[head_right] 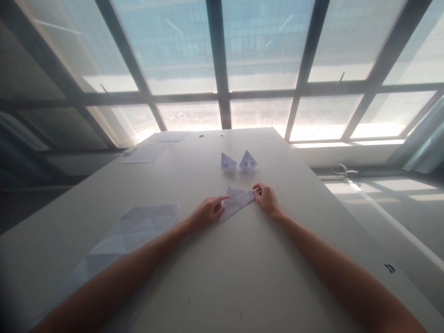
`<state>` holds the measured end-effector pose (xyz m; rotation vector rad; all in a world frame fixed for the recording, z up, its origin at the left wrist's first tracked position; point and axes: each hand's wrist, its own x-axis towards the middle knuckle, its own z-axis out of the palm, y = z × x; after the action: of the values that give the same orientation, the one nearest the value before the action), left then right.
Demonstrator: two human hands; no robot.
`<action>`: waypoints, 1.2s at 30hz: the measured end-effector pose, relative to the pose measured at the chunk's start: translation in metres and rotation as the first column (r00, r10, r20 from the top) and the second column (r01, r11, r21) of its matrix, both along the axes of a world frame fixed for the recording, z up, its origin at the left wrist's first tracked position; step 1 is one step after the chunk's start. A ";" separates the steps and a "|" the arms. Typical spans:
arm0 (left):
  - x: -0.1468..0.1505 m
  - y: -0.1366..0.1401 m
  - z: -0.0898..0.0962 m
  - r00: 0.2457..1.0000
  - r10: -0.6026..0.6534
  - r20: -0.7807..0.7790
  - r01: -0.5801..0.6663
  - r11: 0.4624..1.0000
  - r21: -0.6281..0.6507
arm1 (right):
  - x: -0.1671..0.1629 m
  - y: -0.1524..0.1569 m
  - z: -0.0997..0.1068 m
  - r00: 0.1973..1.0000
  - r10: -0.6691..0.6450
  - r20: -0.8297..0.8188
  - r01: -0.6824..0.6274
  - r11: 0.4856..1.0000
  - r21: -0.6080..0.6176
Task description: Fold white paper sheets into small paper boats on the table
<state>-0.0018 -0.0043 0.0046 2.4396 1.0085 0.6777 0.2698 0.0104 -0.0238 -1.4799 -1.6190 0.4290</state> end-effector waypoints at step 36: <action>0.004 -0.014 0.001 0.857 -0.150 -0.493 0.222 0.971 0.092 | -0.024 -0.025 0.000 0.805 0.158 0.571 -0.017 0.970 -0.244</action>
<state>0.0023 -0.0180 0.0061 2.8692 0.8941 0.0669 0.2456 -0.0148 -0.0235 -1.8367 -2.1925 0.2137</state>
